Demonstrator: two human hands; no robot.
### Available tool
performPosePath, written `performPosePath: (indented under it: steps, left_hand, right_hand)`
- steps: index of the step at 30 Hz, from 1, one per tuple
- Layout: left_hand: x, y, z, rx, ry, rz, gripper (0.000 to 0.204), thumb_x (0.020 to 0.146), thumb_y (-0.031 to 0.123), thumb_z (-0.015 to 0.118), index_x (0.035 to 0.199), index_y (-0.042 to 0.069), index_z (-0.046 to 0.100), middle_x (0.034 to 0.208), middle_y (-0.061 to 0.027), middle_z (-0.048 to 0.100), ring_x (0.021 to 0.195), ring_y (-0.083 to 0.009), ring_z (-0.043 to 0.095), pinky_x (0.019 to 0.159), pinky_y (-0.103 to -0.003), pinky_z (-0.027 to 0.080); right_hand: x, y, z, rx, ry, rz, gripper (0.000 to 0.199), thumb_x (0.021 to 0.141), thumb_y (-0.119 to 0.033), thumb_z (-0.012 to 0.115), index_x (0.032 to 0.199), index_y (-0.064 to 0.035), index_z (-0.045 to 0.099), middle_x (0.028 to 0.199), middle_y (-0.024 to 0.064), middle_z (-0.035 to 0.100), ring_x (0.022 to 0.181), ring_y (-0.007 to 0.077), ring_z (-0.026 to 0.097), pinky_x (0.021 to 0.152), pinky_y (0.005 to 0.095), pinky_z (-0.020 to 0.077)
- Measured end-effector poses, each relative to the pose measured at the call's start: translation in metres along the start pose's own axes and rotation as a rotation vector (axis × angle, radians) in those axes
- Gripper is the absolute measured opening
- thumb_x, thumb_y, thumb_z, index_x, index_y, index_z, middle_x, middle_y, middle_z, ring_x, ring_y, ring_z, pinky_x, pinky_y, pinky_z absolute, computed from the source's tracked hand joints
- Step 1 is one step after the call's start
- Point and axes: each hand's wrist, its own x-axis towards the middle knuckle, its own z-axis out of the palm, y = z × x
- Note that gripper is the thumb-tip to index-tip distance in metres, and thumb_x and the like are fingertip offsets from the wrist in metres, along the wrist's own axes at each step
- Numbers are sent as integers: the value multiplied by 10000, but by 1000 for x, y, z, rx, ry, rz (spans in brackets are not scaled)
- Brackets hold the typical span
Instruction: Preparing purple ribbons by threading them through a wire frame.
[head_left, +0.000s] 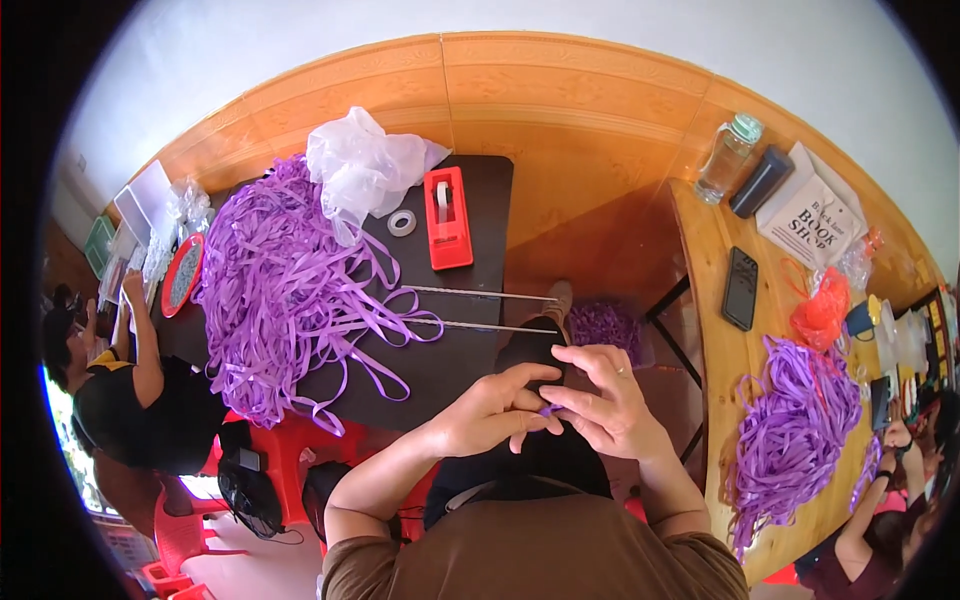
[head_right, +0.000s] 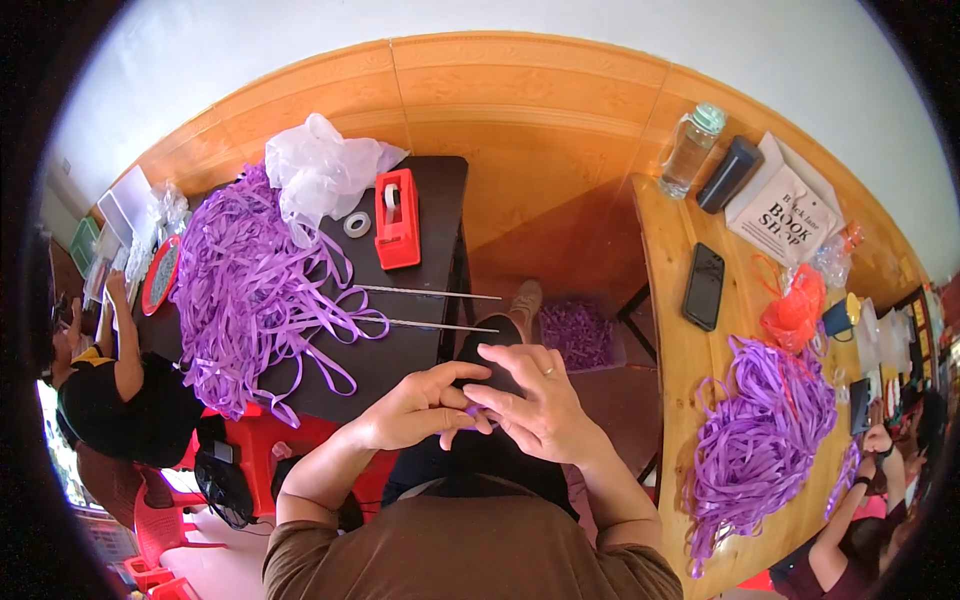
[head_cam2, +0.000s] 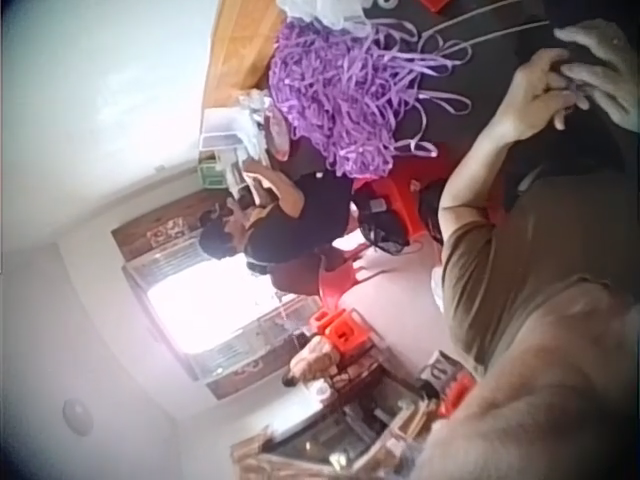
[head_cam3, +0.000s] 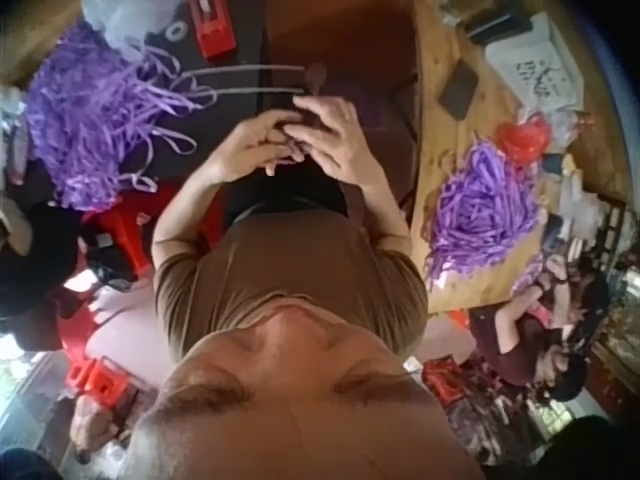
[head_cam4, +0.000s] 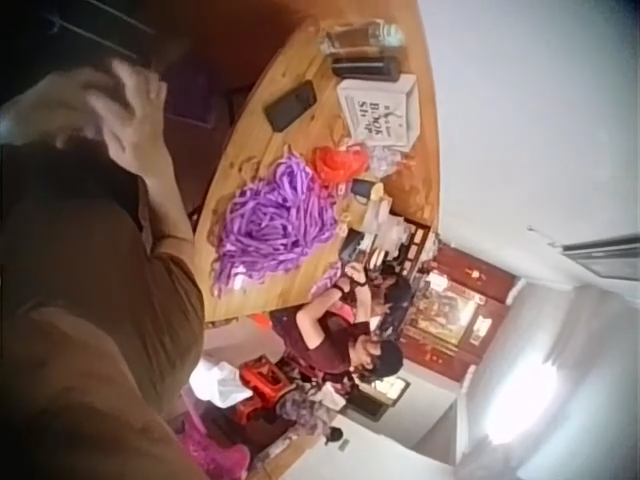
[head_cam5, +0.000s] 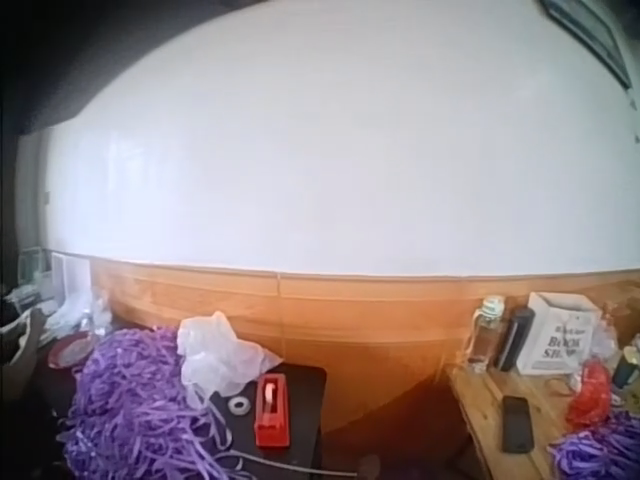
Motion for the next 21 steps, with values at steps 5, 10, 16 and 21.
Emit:
performPosePath:
  steps: [5,10,16,21]
  left_hand:
    - [2,-3,-4,-30,-3,15,447,898,-24,514,1318,-65,368,957,-150,671,676,-110,583,600,-230,473]
    - [10,-11,-15,-60,-1,-29,347,888,-4,549,1218,-52,452,904,-114,680,602,-101,585,585,-230,456]
    - [14,-4,-24,-76,-26,-44,268,894,50,567,1137,-47,511,860,-96,676,599,-117,606,553,-228,447]
    - [19,0,-32,44,29,-121,131,904,65,566,973,-41,599,862,-108,680,561,-96,580,505,-206,437]
  right_hand:
    - [8,3,5,1,-71,-70,343,699,-56,684,1038,-104,656,1170,136,539,1007,321,518,826,417,386]
    - [8,8,15,-69,-7,-28,291,668,-105,714,948,-74,641,1108,103,562,949,290,539,782,396,383]
    - [15,6,16,-183,-4,-66,267,646,-88,706,901,-57,631,1074,86,544,944,252,534,733,371,366]
    - [15,11,25,-248,66,-79,249,637,-77,686,871,-40,610,957,67,562,869,230,540,710,362,365]
